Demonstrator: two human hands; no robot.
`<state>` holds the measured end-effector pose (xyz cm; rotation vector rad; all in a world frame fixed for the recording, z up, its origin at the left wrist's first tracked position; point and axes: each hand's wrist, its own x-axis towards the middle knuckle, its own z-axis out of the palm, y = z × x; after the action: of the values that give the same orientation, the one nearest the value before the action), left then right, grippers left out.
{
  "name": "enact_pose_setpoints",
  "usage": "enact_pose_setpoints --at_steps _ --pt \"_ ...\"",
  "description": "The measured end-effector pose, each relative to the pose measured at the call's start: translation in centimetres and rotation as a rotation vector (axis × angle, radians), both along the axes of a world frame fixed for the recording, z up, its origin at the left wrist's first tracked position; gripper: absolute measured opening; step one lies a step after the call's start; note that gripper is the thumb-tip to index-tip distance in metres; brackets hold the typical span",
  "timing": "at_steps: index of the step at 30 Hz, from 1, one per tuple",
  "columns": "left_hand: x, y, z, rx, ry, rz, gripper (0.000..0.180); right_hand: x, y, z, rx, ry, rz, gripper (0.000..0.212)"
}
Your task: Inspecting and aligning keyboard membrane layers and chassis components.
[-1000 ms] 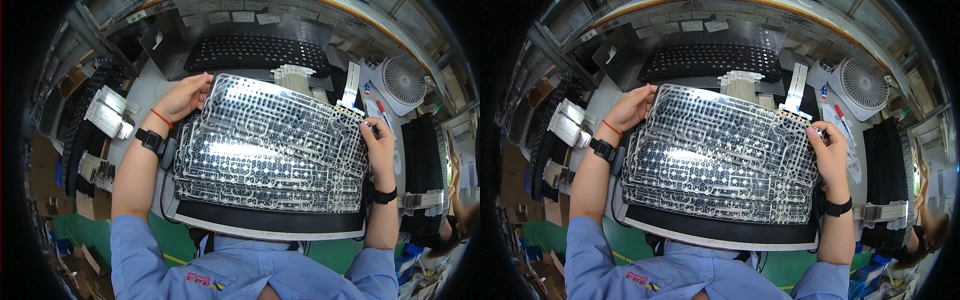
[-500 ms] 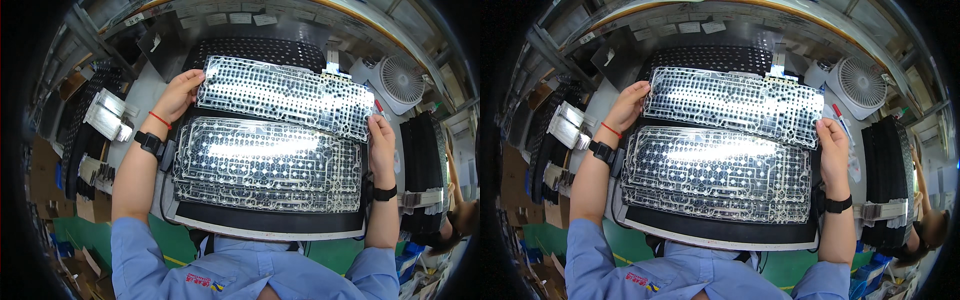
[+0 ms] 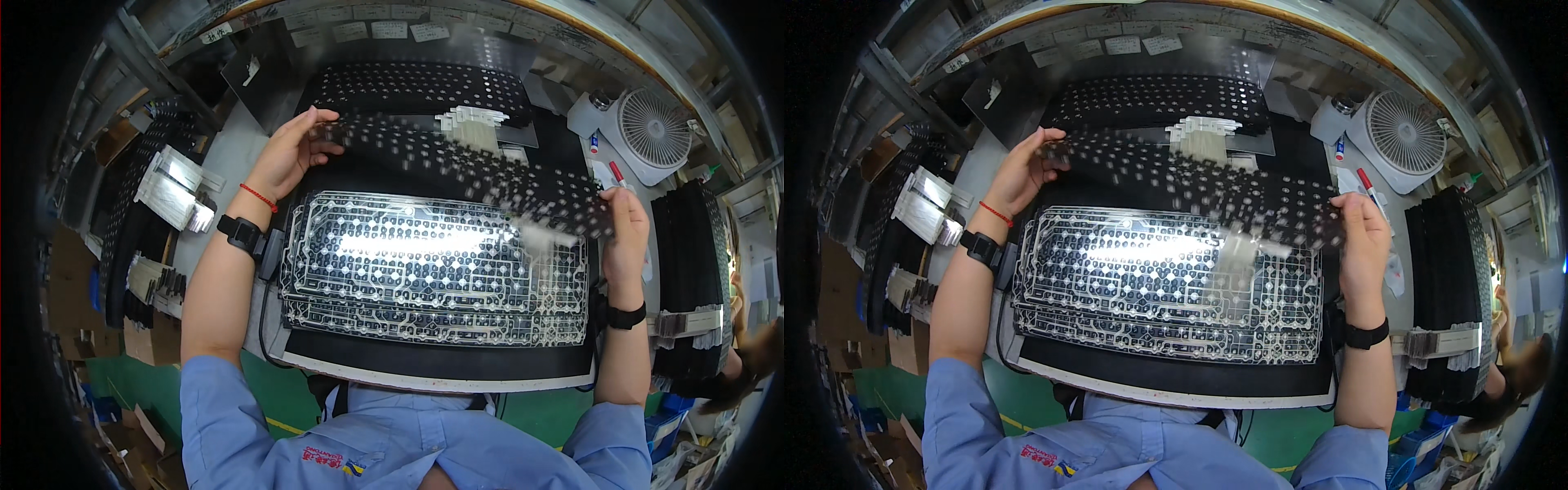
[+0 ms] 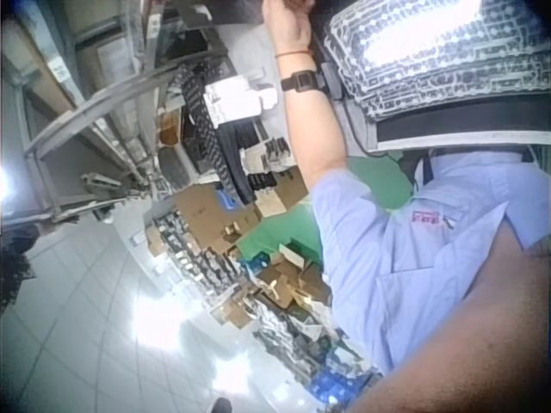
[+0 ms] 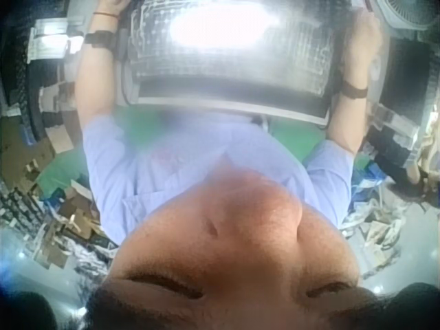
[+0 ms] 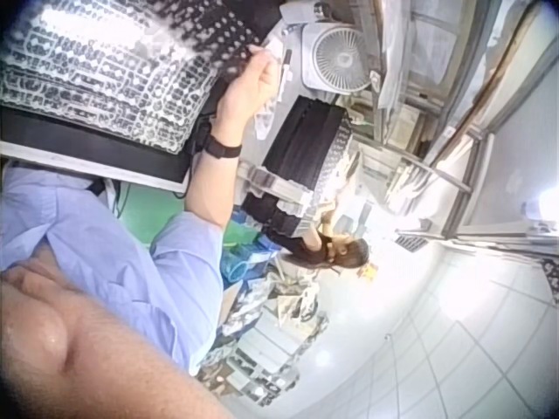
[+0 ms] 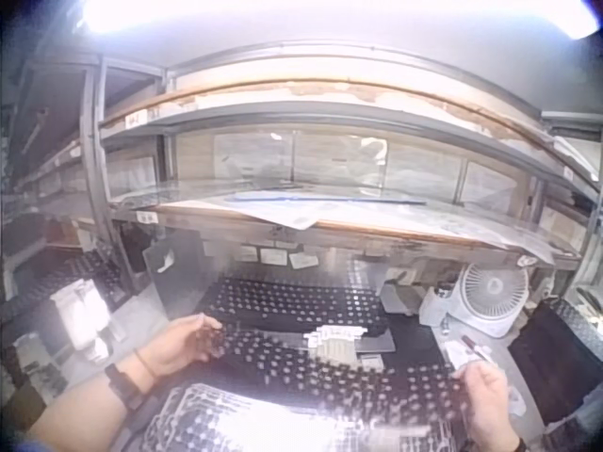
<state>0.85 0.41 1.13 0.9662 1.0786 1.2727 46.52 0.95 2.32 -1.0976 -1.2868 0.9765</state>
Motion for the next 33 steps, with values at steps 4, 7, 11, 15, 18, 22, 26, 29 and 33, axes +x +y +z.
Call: enact_pose_setpoints --at_steps 4,7,11,15,18,22,26,29,33 --pt "1.1 -0.3 0.3 0.041 0.126 0.036 0.027 -0.4 -0.6 0.6 0.042 -0.072 0.112 0.039" --pt "0.0 0.4 -0.5 -0.005 0.206 0.011 0.025 -0.6 -0.7 0.7 0.048 -0.041 0.124 0.049" --pt "-1.2 0.9 -1.6 -0.036 0.206 -0.048 0.019 -0.4 -0.6 0.5 0.089 -0.051 0.159 0.046" --pt "-1.4 1.0 -1.6 0.02 0.153 0.05 0.017 -0.4 -0.7 0.8 0.055 -0.047 0.14 0.044" --pt "-2.4 1.4 -2.2 0.056 0.019 0.122 0.02 -0.8 -0.8 1.1 0.029 -0.102 0.102 0.043" --pt "-1.3 1.2 -1.2 0.024 -0.049 0.316 0.028 0.1 -0.5 0.3 -0.034 -0.234 0.208 0.038" --pt "-1.7 1.0 -1.4 0.036 -0.028 0.213 0.035 -0.2 -0.5 0.2 0.096 -0.657 0.469 0.03" --pt "-1.4 0.9 -1.3 0.017 -0.003 0.089 0.034 -0.1 -0.4 -0.2 0.02 -0.58 0.431 0.025" --pt "-0.8 0.5 -0.8 -0.008 0.026 -0.029 0.034 -0.1 -0.4 0.2 -0.151 -0.369 0.285 0.016"
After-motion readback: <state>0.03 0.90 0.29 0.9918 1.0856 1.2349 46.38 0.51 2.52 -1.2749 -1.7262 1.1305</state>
